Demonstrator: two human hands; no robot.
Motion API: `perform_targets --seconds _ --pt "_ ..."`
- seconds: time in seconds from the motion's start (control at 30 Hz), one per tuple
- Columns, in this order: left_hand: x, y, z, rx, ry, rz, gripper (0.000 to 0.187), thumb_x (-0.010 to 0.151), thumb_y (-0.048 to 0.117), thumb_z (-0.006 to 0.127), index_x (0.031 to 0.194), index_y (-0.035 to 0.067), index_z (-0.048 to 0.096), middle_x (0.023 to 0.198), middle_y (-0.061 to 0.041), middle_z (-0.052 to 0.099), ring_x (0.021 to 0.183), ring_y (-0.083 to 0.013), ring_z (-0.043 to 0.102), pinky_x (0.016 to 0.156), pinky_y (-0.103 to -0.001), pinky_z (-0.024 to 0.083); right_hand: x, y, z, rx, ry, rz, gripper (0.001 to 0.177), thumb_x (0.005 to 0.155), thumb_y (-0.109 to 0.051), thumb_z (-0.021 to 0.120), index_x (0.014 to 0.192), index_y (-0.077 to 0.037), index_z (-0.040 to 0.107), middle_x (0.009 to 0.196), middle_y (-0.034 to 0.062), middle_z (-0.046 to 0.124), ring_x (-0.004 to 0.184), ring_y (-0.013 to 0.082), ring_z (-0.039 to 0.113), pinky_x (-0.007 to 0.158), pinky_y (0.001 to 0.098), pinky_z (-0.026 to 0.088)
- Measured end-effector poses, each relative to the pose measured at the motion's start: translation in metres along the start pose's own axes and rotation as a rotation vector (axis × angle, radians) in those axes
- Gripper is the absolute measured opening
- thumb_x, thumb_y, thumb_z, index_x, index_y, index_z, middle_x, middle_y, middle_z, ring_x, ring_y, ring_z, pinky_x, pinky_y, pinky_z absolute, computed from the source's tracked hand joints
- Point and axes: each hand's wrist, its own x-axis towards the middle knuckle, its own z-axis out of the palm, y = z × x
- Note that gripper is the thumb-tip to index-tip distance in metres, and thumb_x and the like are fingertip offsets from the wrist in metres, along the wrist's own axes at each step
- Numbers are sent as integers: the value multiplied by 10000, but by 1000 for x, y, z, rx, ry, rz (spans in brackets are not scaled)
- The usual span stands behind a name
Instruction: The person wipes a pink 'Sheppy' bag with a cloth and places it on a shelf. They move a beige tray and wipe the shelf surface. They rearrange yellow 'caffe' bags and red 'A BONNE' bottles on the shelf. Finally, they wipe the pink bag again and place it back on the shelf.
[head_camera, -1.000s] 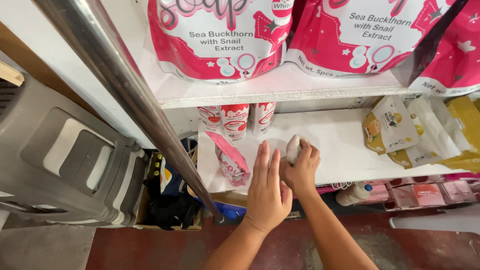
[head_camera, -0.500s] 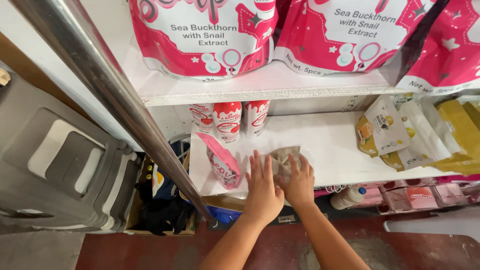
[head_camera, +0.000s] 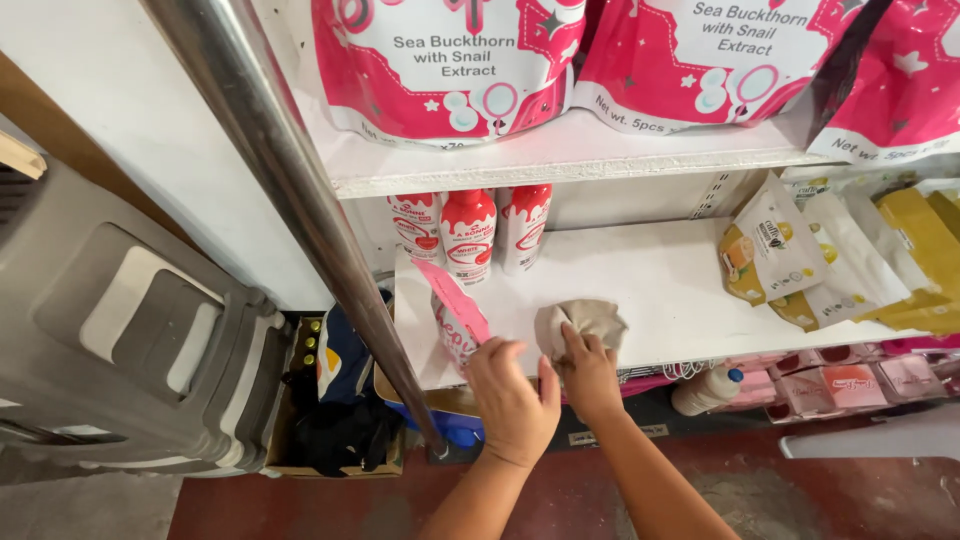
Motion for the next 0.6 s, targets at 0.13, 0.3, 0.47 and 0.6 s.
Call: perform_targets --seconds 0.13,0.3,0.47,0.6 --pt "-5 -18 10 -102 304 -275 416 847 205 823 994 30 475 987 -145 470 930 -339 505 848 -472 428 -15 -20 -24 358 250 -154 683 812 -25 669 1473 -117 523 1246 181 585 1137 382 581 986 437 482" --pt "16 -37 15 -3 270 -497 727 824 327 759 1325 -90 438 1347 -318 405 1223 -514 439 998 -582 373 -34 -79 -71 677 173 -41 659 833 -7 648 1469 -138 541 1215 101 615 1016 231 652 862 316 535" --pt "7 -60 29 -84 -32 -569 609 1069 353 468 1512 -61 407 1607 -354 293 1385 -606 249 1072 -611 210 -51 -98 -103 788 203 -293 704 838 62 651 1519 -55 517 1186 129 656 1093 185 631 973 290 480" --pt "28 -19 -18 -369 -127 -541 540 1050 450 424 1220 -2 666 1099 -231 717 1072 -417 645 1012 -477 434 -66 -109 -140 1045 189 -158 699 837 6 652 1506 -61 463 1287 83 637 1104 145 611 946 284 497"
